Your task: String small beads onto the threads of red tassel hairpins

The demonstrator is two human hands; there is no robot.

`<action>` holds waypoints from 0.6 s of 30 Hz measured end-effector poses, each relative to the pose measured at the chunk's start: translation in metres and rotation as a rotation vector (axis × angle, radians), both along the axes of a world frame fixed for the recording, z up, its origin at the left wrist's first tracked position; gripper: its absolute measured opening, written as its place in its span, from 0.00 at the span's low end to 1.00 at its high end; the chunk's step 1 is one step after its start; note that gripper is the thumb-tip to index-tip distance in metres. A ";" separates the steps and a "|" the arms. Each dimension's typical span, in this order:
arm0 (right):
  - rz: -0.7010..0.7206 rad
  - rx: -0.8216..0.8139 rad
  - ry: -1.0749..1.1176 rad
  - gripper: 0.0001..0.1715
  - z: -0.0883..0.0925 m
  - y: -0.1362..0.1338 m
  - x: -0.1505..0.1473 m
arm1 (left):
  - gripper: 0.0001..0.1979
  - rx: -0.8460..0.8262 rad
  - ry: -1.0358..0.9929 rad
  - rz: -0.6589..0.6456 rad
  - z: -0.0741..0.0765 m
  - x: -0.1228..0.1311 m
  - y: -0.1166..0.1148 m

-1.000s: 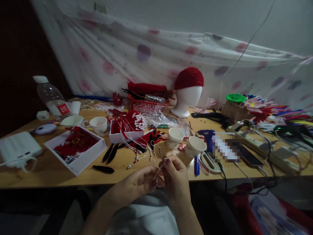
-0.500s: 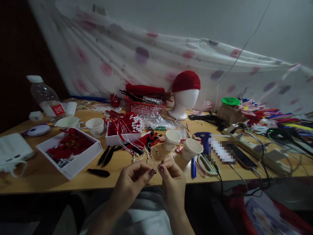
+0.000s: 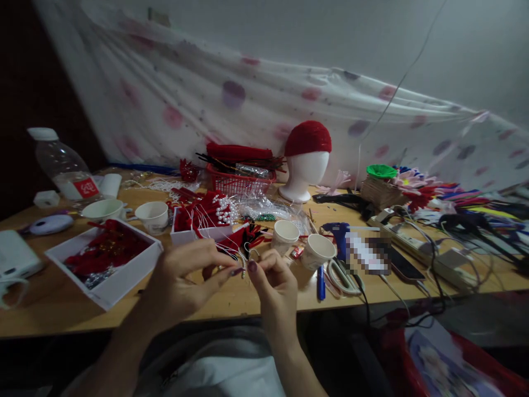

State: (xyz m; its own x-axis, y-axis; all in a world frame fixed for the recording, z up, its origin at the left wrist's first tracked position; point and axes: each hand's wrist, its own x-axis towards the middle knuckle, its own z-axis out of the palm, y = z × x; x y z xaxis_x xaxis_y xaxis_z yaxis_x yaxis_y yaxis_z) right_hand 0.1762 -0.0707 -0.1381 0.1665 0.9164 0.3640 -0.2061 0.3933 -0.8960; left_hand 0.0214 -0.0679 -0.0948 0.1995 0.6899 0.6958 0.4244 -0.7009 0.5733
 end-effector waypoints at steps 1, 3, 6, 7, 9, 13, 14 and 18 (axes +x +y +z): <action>0.009 0.010 -0.008 0.20 0.003 0.005 -0.005 | 0.05 0.034 0.051 0.009 0.007 -0.007 0.004; -0.004 0.016 -0.049 0.19 0.005 0.013 -0.011 | 0.05 0.060 0.117 0.032 0.010 -0.017 0.010; -0.072 -0.002 -0.204 0.20 -0.007 0.017 -0.010 | 0.06 -0.007 0.122 0.094 -0.012 -0.015 0.013; -0.099 -0.008 -0.267 0.20 -0.013 0.015 -0.006 | 0.06 -0.041 0.106 0.113 -0.025 -0.011 0.012; -0.141 -0.023 -0.372 0.22 -0.025 0.009 0.007 | 0.07 -0.104 0.077 0.111 -0.052 -0.001 0.009; -0.337 0.045 -0.512 0.20 -0.031 -0.007 0.058 | 0.08 -0.196 0.064 0.105 -0.089 0.016 -0.001; -0.444 0.075 -0.525 0.20 -0.027 -0.007 0.076 | 0.07 -0.202 0.093 0.103 -0.093 0.017 -0.003; -1.018 0.123 -0.623 0.23 0.000 0.012 0.164 | 0.07 -0.176 0.222 0.113 -0.100 0.016 -0.004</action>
